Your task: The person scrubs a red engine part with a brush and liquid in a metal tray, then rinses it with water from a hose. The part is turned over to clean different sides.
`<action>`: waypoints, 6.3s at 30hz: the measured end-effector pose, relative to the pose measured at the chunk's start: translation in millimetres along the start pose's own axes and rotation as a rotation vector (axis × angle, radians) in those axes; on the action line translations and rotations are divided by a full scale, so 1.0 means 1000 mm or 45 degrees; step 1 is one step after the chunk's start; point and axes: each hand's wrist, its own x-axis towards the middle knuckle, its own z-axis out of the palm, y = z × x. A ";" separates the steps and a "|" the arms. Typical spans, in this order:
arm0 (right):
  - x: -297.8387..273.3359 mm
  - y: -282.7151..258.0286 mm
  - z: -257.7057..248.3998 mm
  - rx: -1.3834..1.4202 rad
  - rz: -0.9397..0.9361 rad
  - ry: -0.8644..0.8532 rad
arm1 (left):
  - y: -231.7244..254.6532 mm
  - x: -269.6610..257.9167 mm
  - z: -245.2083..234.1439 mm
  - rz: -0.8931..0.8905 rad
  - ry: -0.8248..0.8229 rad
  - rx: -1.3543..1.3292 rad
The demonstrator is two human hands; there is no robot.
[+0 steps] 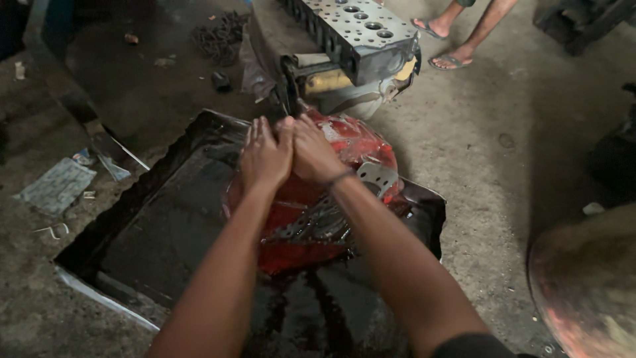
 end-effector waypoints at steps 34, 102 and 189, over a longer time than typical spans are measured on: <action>-0.054 -0.047 -0.040 0.333 0.206 0.287 | -0.004 0.025 0.009 -0.043 0.006 -0.129; -0.162 0.070 -0.024 0.066 1.278 1.019 | -0.006 0.004 0.003 0.009 0.190 -0.146; -0.142 -0.110 0.021 -0.002 0.605 0.463 | 0.004 0.012 -0.001 0.105 0.234 -0.150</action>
